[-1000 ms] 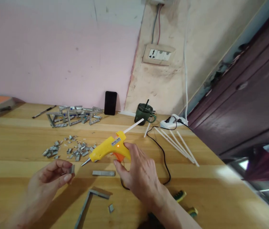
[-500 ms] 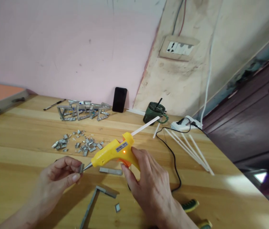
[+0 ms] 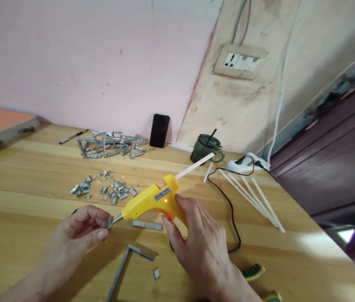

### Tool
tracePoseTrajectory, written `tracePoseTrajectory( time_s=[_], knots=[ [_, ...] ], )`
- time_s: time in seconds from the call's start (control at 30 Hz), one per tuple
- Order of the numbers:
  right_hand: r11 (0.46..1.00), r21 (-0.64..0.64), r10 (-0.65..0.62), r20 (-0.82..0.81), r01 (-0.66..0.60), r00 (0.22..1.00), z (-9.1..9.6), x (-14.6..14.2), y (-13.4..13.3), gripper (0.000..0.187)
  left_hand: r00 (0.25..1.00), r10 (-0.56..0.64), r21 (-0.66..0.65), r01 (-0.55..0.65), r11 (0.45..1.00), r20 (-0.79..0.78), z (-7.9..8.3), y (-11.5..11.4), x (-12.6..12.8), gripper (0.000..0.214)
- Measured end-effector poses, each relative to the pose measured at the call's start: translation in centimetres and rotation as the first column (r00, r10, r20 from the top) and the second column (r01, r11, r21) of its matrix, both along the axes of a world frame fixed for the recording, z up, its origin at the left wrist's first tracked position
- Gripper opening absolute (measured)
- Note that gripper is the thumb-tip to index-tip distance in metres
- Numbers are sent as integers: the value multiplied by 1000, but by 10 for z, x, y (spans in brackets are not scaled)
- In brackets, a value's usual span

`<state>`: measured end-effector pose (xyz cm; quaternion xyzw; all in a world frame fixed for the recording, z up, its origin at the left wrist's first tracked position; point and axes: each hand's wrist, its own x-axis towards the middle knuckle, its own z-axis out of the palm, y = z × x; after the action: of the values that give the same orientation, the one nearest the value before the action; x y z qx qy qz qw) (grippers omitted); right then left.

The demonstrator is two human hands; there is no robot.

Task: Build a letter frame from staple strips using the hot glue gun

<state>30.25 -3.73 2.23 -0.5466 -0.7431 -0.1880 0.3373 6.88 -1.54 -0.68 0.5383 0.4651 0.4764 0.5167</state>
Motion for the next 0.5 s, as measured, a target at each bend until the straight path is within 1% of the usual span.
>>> tracePoseTrajectory(
  time_s=[0.1,0.2,0.4,0.5],
  knots=[
    [1000,-2,-3,-6,3,1000,0,0,1,26,993,-8,-89,19,996,120,-1,0,-1,19],
    [1000,-6,-14,-5,14,1000,0,0,1,27,986,0,-101,17,995,165,-1,0,-1,18],
    [1000,-8,-17,-15,16,1000,0,-1,1,27,988,-15,-116,33,993,152,0,-1,0,17],
    [1000,0,-23,-17,23,1000,0,-1,1,27,989,-12,-97,26,995,146,-2,0,1,17]
  ],
)
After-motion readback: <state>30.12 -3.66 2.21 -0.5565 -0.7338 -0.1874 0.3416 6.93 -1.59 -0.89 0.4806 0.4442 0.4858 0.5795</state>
